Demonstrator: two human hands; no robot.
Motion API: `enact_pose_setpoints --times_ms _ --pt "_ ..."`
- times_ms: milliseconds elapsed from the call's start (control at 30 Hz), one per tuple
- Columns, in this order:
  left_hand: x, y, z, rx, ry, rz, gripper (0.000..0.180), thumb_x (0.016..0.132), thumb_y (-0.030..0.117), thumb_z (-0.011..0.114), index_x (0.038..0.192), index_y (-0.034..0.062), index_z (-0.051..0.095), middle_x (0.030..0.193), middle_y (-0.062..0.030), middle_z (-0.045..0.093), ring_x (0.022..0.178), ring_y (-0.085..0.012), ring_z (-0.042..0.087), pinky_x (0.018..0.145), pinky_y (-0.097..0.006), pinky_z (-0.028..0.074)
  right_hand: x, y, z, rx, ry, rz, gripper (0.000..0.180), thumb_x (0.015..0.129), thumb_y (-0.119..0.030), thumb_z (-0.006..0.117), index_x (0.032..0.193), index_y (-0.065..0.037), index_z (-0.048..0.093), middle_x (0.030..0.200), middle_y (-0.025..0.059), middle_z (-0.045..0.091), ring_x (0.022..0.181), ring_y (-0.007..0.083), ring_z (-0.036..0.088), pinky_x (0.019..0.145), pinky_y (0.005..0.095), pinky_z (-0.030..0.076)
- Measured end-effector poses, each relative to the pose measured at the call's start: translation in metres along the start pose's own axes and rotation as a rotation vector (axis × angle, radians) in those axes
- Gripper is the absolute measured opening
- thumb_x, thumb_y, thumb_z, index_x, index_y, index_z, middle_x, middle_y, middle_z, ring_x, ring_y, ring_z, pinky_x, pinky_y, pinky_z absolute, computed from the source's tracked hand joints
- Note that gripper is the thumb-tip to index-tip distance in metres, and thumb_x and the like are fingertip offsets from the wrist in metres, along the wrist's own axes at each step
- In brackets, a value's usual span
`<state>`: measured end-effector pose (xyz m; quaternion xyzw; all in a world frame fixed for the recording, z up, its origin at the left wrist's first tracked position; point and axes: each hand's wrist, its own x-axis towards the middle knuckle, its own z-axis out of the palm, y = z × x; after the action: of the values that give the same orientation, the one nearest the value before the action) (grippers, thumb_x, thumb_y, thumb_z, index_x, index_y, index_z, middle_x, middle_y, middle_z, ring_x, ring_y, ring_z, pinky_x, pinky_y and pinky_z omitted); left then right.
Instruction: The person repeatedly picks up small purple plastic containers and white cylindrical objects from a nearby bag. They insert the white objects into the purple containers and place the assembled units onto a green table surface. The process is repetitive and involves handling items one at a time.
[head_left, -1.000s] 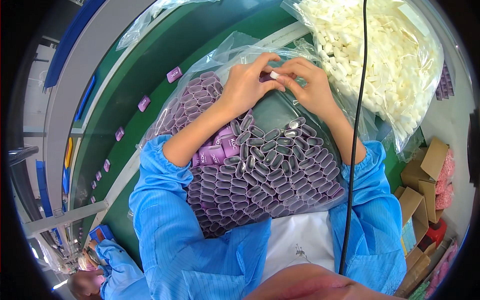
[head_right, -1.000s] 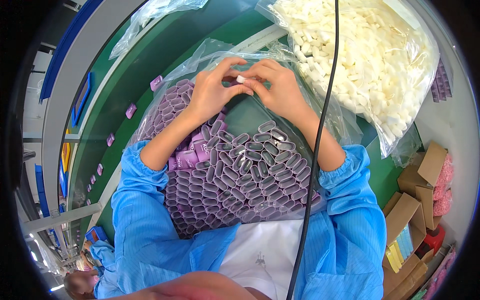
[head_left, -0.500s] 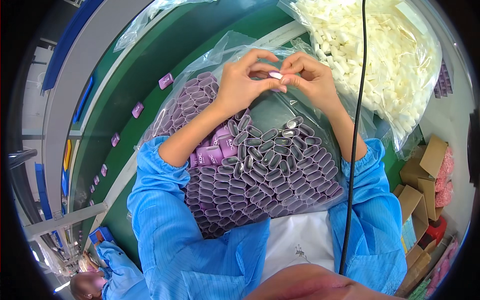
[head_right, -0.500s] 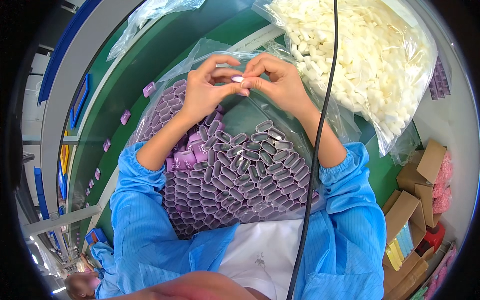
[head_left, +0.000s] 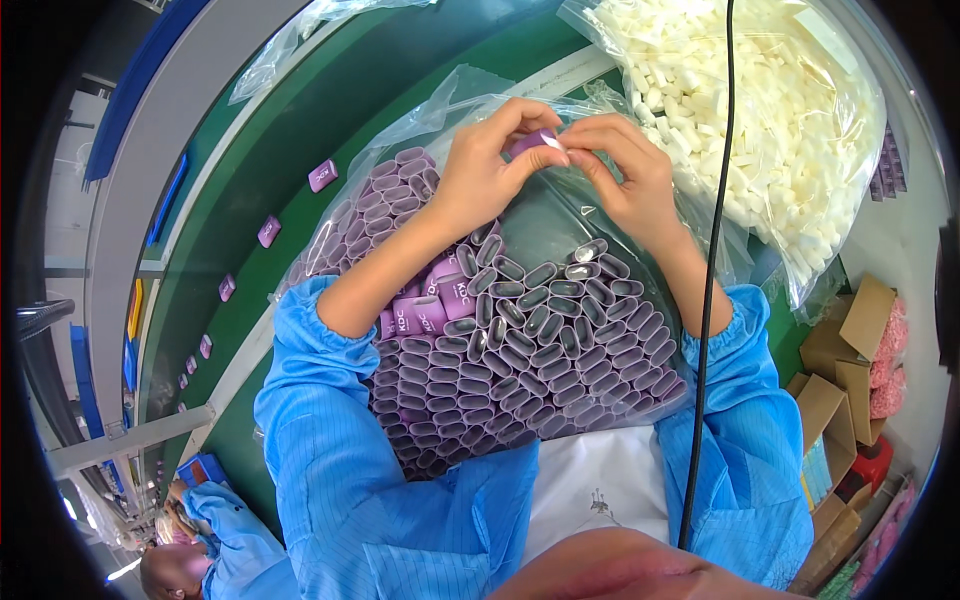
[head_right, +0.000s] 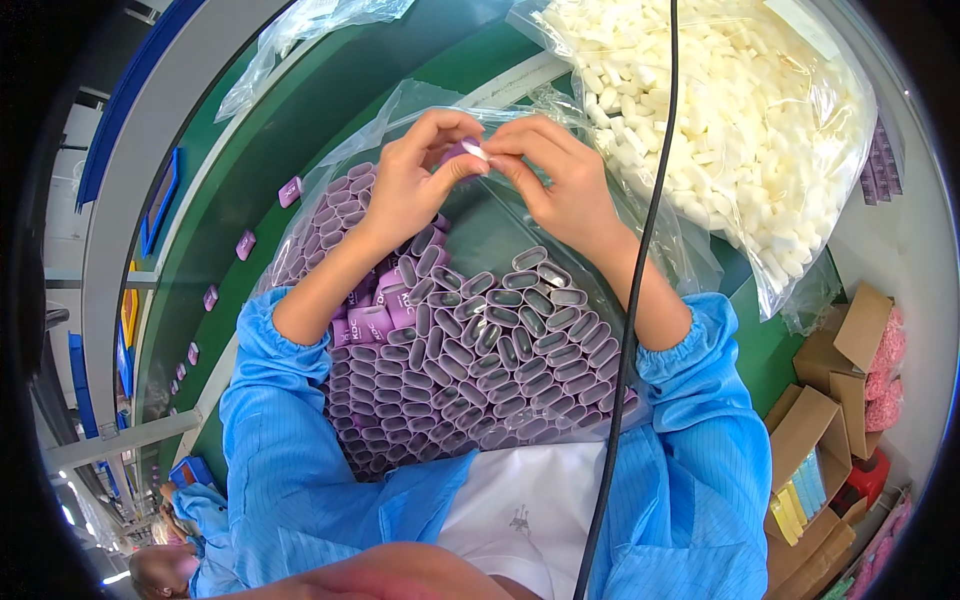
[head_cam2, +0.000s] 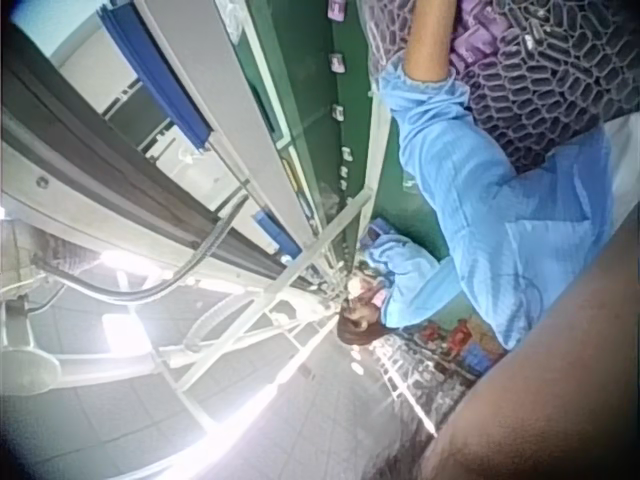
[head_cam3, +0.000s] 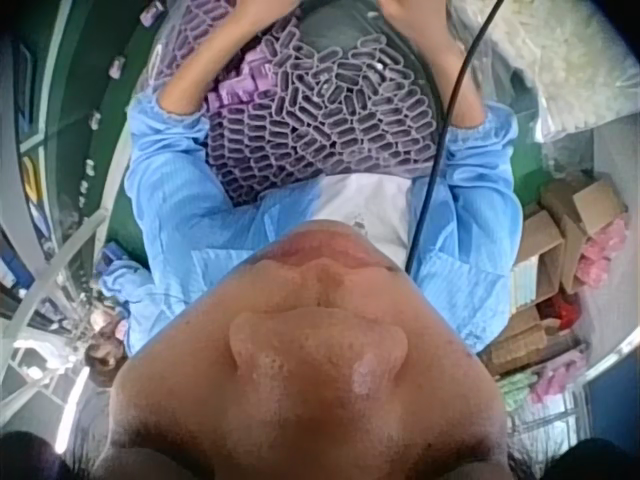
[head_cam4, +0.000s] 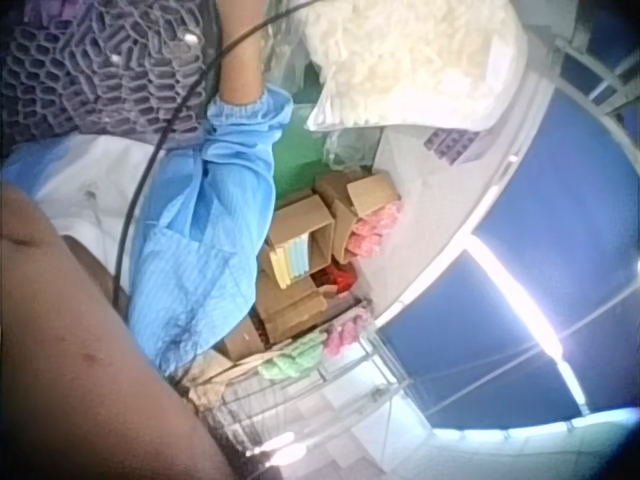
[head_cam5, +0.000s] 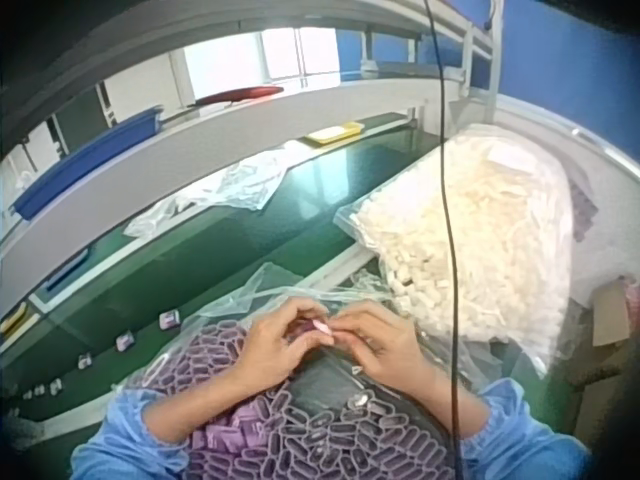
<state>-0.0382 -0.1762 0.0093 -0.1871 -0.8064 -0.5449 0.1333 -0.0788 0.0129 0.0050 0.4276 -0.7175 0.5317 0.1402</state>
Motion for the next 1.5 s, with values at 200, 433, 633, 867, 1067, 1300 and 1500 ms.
enact_pose_setpoints --times_ms 200,433,633,867,1067,1300,1500 --pt "0.002 0.012 0.001 -0.066 -0.086 -0.181 0.028 0.093 0.008 0.056 0.119 0.0006 0.049 0.100 -0.0067 0.058 0.084 -0.0138 0.058 0.075 -0.027 0.049 -0.007 0.003 0.017 0.329 0.165 0.247 0.011 0.082 -0.001 0.068 0.093 -0.001 0.068 0.093 0.0076 0.063 0.079 0.0148 0.062 0.070 0.0263 0.050" --pt "-0.002 0.001 -0.005 -0.015 -0.227 -0.043 0.025 0.097 0.016 0.047 0.118 0.0014 0.046 0.113 -0.0097 0.051 0.107 -0.0181 0.049 0.096 -0.031 0.037 -0.007 -0.005 0.009 0.195 0.126 0.169 0.013 0.080 -0.001 0.070 0.093 -0.001 0.069 0.094 0.0074 0.062 0.075 0.0125 0.060 0.066 0.0254 0.049" --pt "-0.002 0.006 -0.005 -0.149 -0.253 -0.118 0.029 0.100 0.022 0.043 0.120 0.0008 0.046 0.112 -0.0080 0.051 0.107 -0.0158 0.048 0.096 -0.029 0.037 -0.003 -0.013 0.006 0.050 0.111 0.037 0.018 0.075 0.001 0.072 0.092 -0.002 0.067 0.092 0.0080 0.062 0.072 0.0137 0.059 0.062 0.0258 0.048" --pt "-0.002 0.004 -0.001 -0.107 -0.190 -0.067 0.029 0.101 0.022 0.043 0.118 0.0002 0.051 0.108 -0.0068 0.053 0.102 -0.0142 0.051 0.090 -0.028 0.040 -0.007 -0.006 0.011 0.166 0.140 0.103 0.014 0.075 0.005 0.069 0.088 0.000 0.065 0.090 0.0083 0.061 0.071 0.0146 0.058 0.062 0.0257 0.048" --pt "-0.002 0.008 0.002 -0.014 -0.115 -0.053 0.026 0.099 0.019 0.045 0.114 0.0004 0.054 0.106 -0.0090 0.055 0.098 -0.0179 0.054 0.087 -0.030 0.043 -0.006 -0.010 0.013 0.279 0.175 0.137 0.013 0.077 0.006 0.067 0.088 0.000 0.064 0.089 0.0083 0.061 0.071 0.0135 0.059 0.062 0.0248 0.048" --pt "0.003 0.010 0.000 0.281 -0.097 0.282 0.020 0.093 0.010 0.050 0.110 0.0002 0.053 0.105 -0.0151 0.055 0.095 -0.0305 0.054 0.086 -0.036 0.043 -0.002 -0.002 -0.004 0.191 0.035 0.170 0.010 0.079 0.001 0.068 0.089 0.001 0.064 0.080 0.0057 0.061 0.068 0.0110 0.058 0.060 0.0236 0.046" --pt "0.002 0.011 0.001 0.279 -0.137 0.298 0.020 0.093 0.010 0.050 0.110 0.0003 0.052 0.105 -0.0143 0.055 0.095 -0.0313 0.053 0.084 -0.037 0.044 -0.002 -0.005 -0.010 0.158 -0.060 0.182 0.011 0.076 0.000 0.069 0.084 -0.001 0.061 0.076 0.0043 0.059 0.063 0.0106 0.056 0.055 0.0235 0.044"
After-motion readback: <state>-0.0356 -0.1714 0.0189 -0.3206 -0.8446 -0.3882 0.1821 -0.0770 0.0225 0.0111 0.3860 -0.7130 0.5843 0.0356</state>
